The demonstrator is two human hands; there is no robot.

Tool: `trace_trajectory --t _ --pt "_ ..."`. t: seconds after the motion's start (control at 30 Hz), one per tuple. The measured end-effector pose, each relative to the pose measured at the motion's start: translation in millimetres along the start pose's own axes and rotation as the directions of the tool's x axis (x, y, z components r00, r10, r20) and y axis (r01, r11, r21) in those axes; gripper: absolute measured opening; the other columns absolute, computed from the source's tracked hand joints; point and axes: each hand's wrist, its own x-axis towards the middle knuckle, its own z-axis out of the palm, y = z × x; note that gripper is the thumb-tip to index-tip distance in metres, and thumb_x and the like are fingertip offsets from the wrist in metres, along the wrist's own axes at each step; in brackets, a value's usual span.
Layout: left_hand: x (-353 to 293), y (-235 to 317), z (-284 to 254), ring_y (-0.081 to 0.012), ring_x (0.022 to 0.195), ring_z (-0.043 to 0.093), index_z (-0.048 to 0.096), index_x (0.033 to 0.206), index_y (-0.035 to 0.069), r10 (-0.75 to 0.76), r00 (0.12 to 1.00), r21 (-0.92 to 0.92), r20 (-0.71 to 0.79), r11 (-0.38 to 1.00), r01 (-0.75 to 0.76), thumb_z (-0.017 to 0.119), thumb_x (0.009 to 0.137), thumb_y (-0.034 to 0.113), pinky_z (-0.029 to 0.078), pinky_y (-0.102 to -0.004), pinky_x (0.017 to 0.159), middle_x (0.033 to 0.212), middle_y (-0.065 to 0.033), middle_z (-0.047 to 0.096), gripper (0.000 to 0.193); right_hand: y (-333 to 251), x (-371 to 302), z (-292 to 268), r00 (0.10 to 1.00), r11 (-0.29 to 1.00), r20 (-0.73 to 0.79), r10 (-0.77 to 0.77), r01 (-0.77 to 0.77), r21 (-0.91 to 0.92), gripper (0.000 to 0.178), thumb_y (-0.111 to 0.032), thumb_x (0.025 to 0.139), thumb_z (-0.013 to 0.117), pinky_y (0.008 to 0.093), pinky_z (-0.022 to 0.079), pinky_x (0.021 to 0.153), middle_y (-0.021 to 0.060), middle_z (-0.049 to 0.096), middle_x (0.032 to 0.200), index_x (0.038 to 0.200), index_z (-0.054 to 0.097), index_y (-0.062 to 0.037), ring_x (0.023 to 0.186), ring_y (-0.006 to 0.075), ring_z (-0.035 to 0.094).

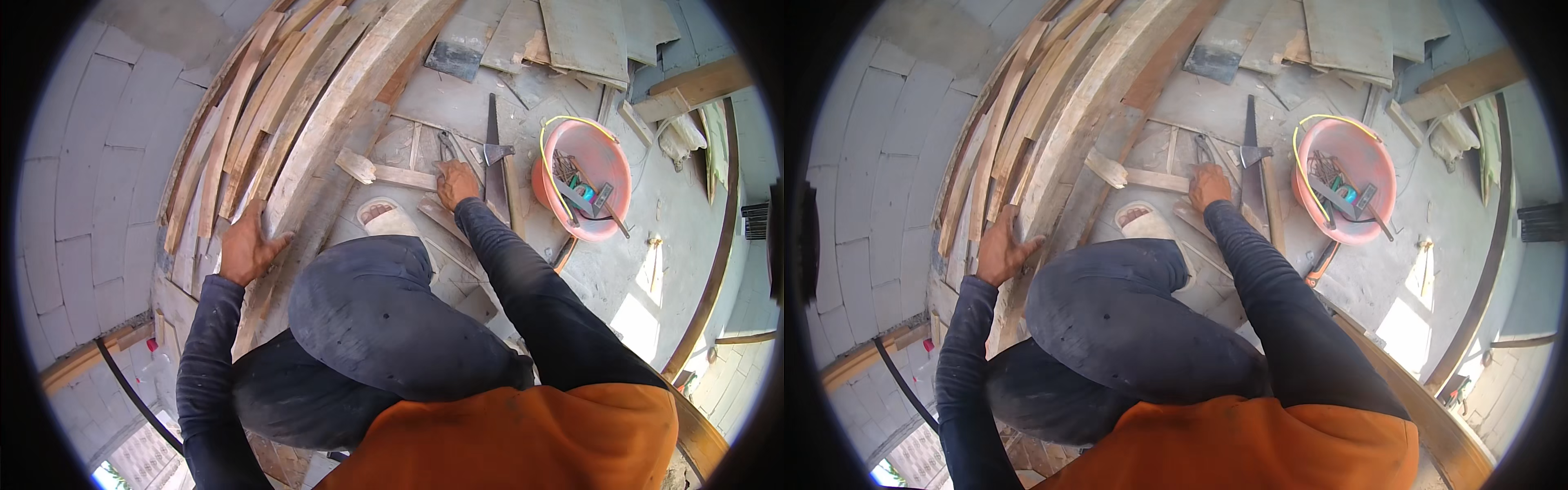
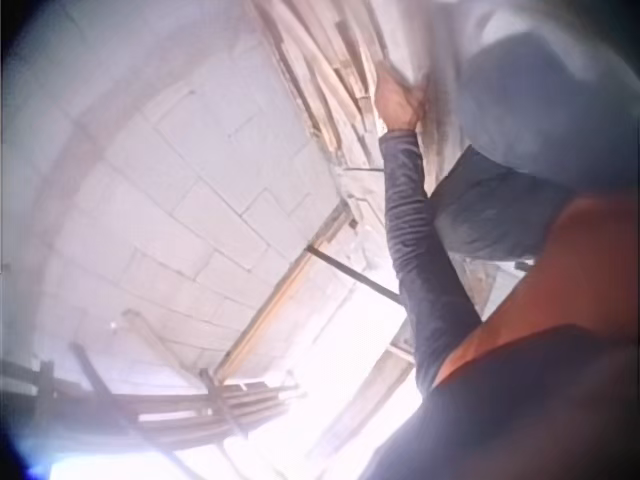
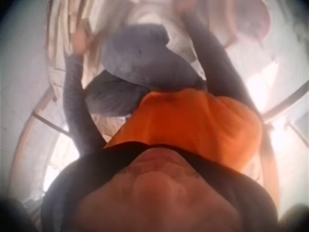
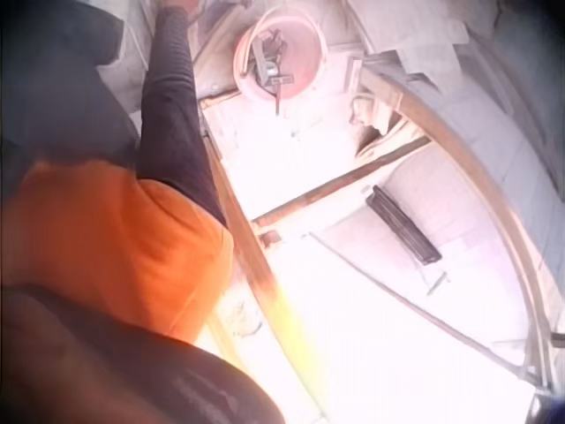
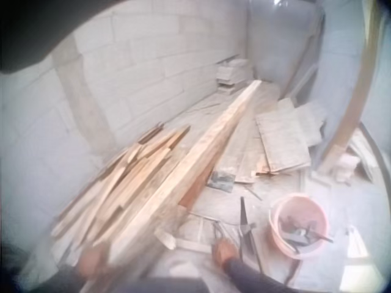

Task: The person handles wooden planks, uses a pencil to mark a small piece of tile, and uses a saw to cut the tile, then retrieves a small bag of nails from a container.

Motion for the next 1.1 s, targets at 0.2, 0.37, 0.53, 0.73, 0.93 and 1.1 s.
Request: trace_trajectory --t 0.2,0.37,0.53,0.73,0.93,1.1 --pt "25 -7 29 -0.0455 0.1 0.07 0.051 0.13 0.002 0.02 1.0 -0.063 0.011 0.998 -0.019 0.086 0.082 0.038 0.054 -0.0492 0.089 0.109 -0.0274 0.07 0.069 10 70 16 0.998 0.949 0.054 -0.044 0.058 -0.31 0.039 -0.023 0.094 0.061 0.049 0.052 0.101 0.0112 0.066 0.126 0.132 0.071 -0.0213 0.121 0.035 0.059" --pt "32 -24 35 -0.0443 0.1 0.069 0.05 0.13 0.003 0.051 0.998 -0.068 0.027 0.997 -0.049 0.085 0.083 0.036 0.053 -0.0503 0.089 0.107 -0.0268 0.069 0.067 12 70 3 0.967 0.898 0.108 -0.233 0.256 -0.357 0.031 -0.031 0.092 0.067 0.0473 0.053 0.098 0.0084 0.067 0.121 0.12 0.076 -0.0206 0.118 0.032 0.06" --pt "49 -29 34 -0.0444 0.102 0.069 0.051 0.128 0.003 0.035 0.999 -0.106 0.041 0.994 -0.031 0.085 0.082 0.033 0.053 -0.0501 0.089 0.108 -0.027 0.069 0.065 14 76 5 0.962 0.889 0.065 -0.266 0.271 -0.369 0.03 -0.029 0.089 0.07 0.0445 0.053 0.097 0.0074 0.066 0.119 0.117 0.076 -0.0181 0.117 0.0317 0.061" --pt "65 -40 37 -0.0447 0.102 0.069 0.051 0.128 0.002 0.006 0.997 -0.105 0.075 0.995 0.002 0.085 0.083 0.031 0.053 -0.0496 0.09 0.109 -0.0276 0.069 0.063 22 83 -3 0.96 0.907 0.112 -0.257 0.28 -0.314 0.036 -0.026 0.089 0.071 0.0456 0.053 0.099 0.0095 0.066 0.122 0.123 0.071 -0.0156 0.116 0.0329 0.06" --pt "74 -44 46 -0.0441 0.101 0.069 0.051 0.13 0.002 0.003 0.995 -0.122 0.102 0.993 0.01 0.085 0.084 0.031 0.053 -0.0492 0.09 0.108 -0.0284 0.069 0.064 31 88 -3 0.924 0.866 0.199 -0.326 0.376 -0.33 0.038 -0.025 0.09 0.069 0.045 0.053 0.1 0.0095 0.066 0.123 0.127 0.068 -0.0147 0.121 0.0331 0.059" --pt "76 -52 59 -0.0458 0.101 0.07 0.051 0.13 0.0 0.029 0.99 -0.163 0.14 0.987 -0.005 0.083 0.085 0.033 0.054 -0.0499 0.089 0.109 -0.03 0.069 0.064 19 92 -3 0.92 0.885 0.263 -0.29 0.362 -0.292 0.039 -0.024 0.089 0.069 0.0458 0.054 0.099 0.011 0.067 0.126 0.128 0.067 -0.0147 0.12 0.0339 0.061"
